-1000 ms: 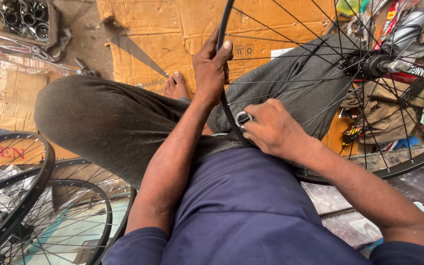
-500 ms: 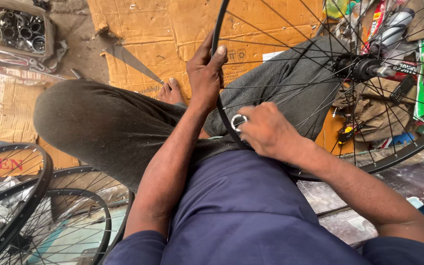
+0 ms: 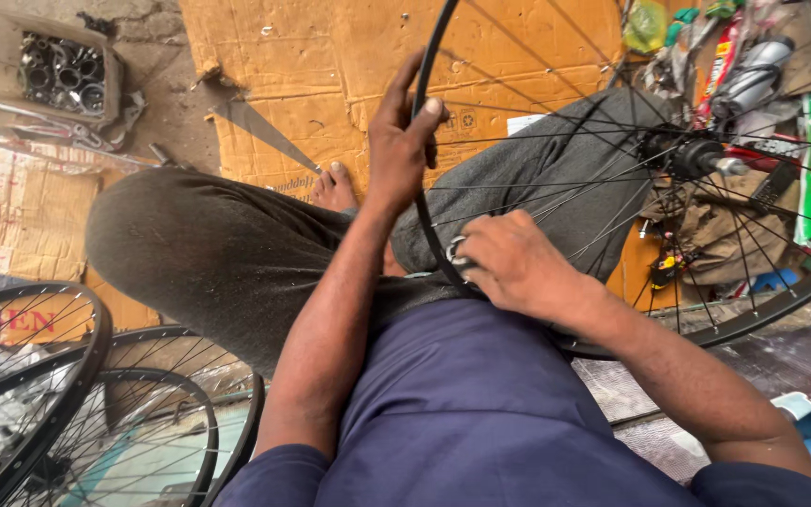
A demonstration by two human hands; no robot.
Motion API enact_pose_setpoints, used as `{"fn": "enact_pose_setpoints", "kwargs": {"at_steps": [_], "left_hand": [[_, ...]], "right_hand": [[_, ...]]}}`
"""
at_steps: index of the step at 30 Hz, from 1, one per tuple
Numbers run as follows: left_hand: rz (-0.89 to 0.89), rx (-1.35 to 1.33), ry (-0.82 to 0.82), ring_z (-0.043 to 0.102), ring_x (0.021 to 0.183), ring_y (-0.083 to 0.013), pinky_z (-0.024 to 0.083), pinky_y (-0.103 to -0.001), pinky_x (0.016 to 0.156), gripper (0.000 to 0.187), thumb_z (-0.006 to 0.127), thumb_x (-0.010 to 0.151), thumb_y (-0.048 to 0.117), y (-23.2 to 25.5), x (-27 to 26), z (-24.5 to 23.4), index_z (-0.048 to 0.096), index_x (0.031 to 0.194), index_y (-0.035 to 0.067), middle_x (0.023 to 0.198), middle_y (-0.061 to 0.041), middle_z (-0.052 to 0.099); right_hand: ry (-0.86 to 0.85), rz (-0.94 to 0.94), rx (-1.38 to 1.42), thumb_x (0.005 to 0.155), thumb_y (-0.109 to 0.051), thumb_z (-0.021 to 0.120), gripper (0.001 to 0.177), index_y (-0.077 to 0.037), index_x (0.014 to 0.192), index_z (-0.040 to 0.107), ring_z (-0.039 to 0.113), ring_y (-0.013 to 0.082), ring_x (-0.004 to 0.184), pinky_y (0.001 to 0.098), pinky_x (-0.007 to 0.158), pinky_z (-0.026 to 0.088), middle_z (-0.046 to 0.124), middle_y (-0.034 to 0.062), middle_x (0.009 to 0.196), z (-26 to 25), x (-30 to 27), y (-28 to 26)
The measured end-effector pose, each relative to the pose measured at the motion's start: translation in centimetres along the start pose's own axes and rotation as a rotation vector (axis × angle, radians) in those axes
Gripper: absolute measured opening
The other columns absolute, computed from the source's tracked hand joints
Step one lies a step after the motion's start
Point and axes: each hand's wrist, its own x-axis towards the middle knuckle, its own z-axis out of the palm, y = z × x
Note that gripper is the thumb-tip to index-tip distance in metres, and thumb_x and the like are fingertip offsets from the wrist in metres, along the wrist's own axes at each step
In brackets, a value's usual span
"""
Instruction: The person is sitting on the floor and using a spoke wrench to tighten the spokes of a bicycle wheel. They rotate the wheel and systematically adjust the tension of each spoke.
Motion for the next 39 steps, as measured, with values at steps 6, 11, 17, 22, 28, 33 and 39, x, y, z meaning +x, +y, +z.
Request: {"fn": "enact_pose_setpoints", "kwargs": {"at_steps": [6, 11, 17, 22, 28, 33, 39], "left_hand": [[0.179, 0.146, 0.028, 0.049, 0.073, -0.0051, 0.043, -0.023, 0.063, 0.057, 0.068, 0.109, 0.016, -1.7, 0.2, 0.0, 0.046, 0.161, 0.014, 0.086, 0.003, 0.056], [0.098, -0.029, 0.061, 0.048, 0.073, -0.007, 0.043, -0.026, 0.064, 0.057, 0.067, 0.107, 0.016, -3.3, -0.6, 0.4, 0.047, 0.16, 0.008, 0.087, 0.001, 0.057], [0.062, 0.009, 0.115, 0.047, 0.062, -0.0042, 0.04, -0.024, 0.052, 0.059, 0.067, 0.107, 0.02, -3.0, -2.0, 0.5, 0.042, 0.16, 0.009, 0.083, -0.001, 0.06], [0.015, -0.061, 0.079, 0.043, 0.053, -0.003, 0.036, -0.022, 0.045, 0.059, 0.065, 0.106, 0.021, -1.5, -2.4, 0.8, 0.042, 0.16, 0.01, 0.084, -0.001, 0.061], [0.198, 0.148, 0.022, 0.048, 0.068, -0.0044, 0.041, -0.025, 0.061, 0.059, 0.067, 0.112, 0.02, -2.2, -1.5, 0.1, 0.038, 0.163, 0.012, 0.085, -0.001, 0.059], [0.099, 0.127, 0.026, 0.046, 0.062, -0.004, 0.039, -0.024, 0.054, 0.058, 0.07, 0.102, 0.018, -1.7, 1.0, -0.6, 0.05, 0.156, 0.007, 0.08, 0.003, 0.058], [0.106, 0.048, 0.14, 0.043, 0.067, -0.0036, 0.034, -0.024, 0.058, 0.057, 0.073, 0.107, 0.02, -3.9, -0.5, -0.2, 0.053, 0.157, 0.002, 0.084, 0.003, 0.061]], "right_hand": [[0.057, -0.183, -0.029, 0.079, -0.01, 0.074, 0.021, -0.013, 0.097, 0.063, 0.065, 0.0324, 0.113, 0.0428, 0.092, 0.048, 0.064, 0.0045, 0.112, -0.6, -0.5, 0.9], [0.072, 0.077, -0.308, 0.085, -0.006, 0.072, 0.021, -0.004, 0.104, 0.066, 0.064, 0.0319, 0.106, 0.048, 0.093, 0.05, 0.067, 0.0147, 0.113, -0.2, -0.8, 1.1], [-0.031, 0.237, 0.03, 0.091, -0.008, 0.068, 0.018, -0.005, 0.109, 0.068, 0.068, 0.0331, 0.098, 0.0448, 0.083, 0.051, 0.071, 0.0112, 0.105, 2.3, 0.6, 1.9], [0.061, 0.114, 0.056, 0.09, -0.012, 0.07, 0.019, -0.007, 0.108, 0.068, 0.07, 0.035, 0.094, 0.0433, 0.079, 0.054, 0.072, 0.0138, 0.106, 2.0, 0.6, 2.0], [-0.004, 0.237, -0.134, 0.086, -0.016, 0.07, 0.025, -0.006, 0.108, 0.065, 0.07, 0.0339, 0.09, 0.0434, 0.077, 0.054, 0.07, 0.0131, 0.099, 3.3, -0.3, 1.4], [-0.398, 0.488, -0.392, 0.091, -0.019, 0.066, 0.013, -0.013, 0.103, 0.064, 0.071, 0.0291, 0.091, 0.0438, 0.079, 0.053, 0.071, 0.0081, 0.094, 5.2, 1.1, 1.5], [0.04, 0.231, 0.139, 0.088, -0.019, 0.068, 0.019, -0.007, 0.1, 0.06, 0.069, 0.0305, 0.09, 0.0415, 0.077, 0.055, 0.067, 0.0112, 0.099, 2.0, -2.0, 1.9]]}}
